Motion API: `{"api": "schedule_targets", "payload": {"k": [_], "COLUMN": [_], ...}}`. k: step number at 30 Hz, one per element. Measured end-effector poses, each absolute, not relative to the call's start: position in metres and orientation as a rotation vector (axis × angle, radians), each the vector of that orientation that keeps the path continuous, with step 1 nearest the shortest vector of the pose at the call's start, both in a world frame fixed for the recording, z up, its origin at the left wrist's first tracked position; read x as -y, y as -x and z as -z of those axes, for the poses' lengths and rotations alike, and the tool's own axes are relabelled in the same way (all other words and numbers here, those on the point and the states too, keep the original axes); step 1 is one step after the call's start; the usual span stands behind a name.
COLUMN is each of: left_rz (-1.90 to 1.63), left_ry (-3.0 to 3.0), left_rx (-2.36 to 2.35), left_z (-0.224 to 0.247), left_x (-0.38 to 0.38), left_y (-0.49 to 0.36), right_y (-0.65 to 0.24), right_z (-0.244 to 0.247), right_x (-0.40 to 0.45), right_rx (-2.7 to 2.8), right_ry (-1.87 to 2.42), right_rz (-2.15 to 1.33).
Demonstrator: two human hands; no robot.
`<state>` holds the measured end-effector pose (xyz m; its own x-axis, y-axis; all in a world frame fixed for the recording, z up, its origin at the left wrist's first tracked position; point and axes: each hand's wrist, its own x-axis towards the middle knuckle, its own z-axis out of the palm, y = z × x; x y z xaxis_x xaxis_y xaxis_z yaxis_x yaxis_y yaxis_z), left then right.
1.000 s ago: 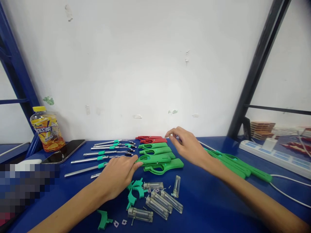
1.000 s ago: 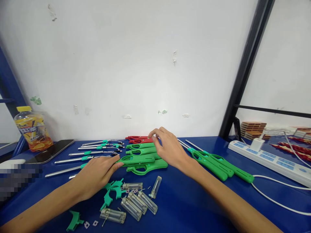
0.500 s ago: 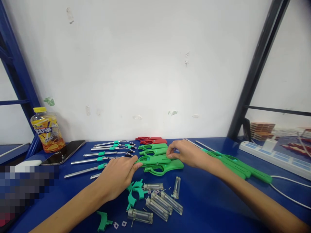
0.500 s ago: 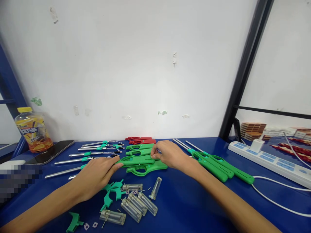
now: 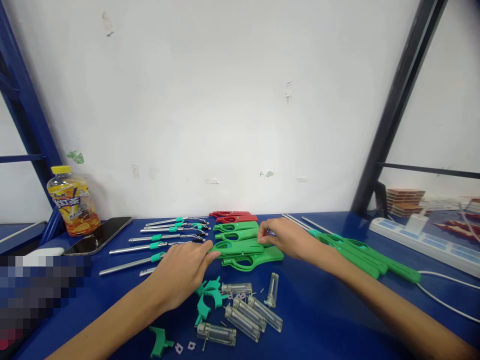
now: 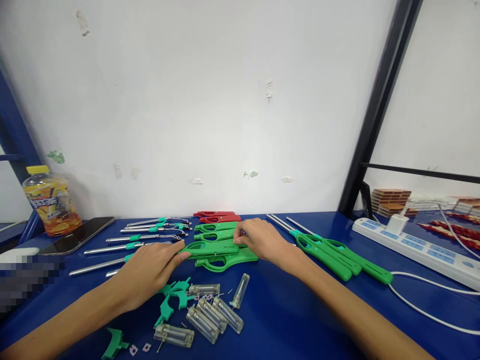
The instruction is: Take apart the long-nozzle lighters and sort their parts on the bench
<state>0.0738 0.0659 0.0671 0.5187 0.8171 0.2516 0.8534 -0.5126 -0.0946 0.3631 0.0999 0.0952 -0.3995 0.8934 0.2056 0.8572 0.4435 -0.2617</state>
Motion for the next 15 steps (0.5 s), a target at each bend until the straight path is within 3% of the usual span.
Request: {"api": "schedule_targets", "payload": {"k": [15], "left_rz": [0.268], "left_ry": [2.569], "left_rx": [1.475], "left_z": [-0.0723], "left_x": [-0.0659], "left_y": [-0.0757], "right_y": [-0.3689], "right_z": [-0.0939], "right_x": [-0.1068], "right_rx": [2.336], "right_ry": [1.424], "right_rz": [-0.19]}}
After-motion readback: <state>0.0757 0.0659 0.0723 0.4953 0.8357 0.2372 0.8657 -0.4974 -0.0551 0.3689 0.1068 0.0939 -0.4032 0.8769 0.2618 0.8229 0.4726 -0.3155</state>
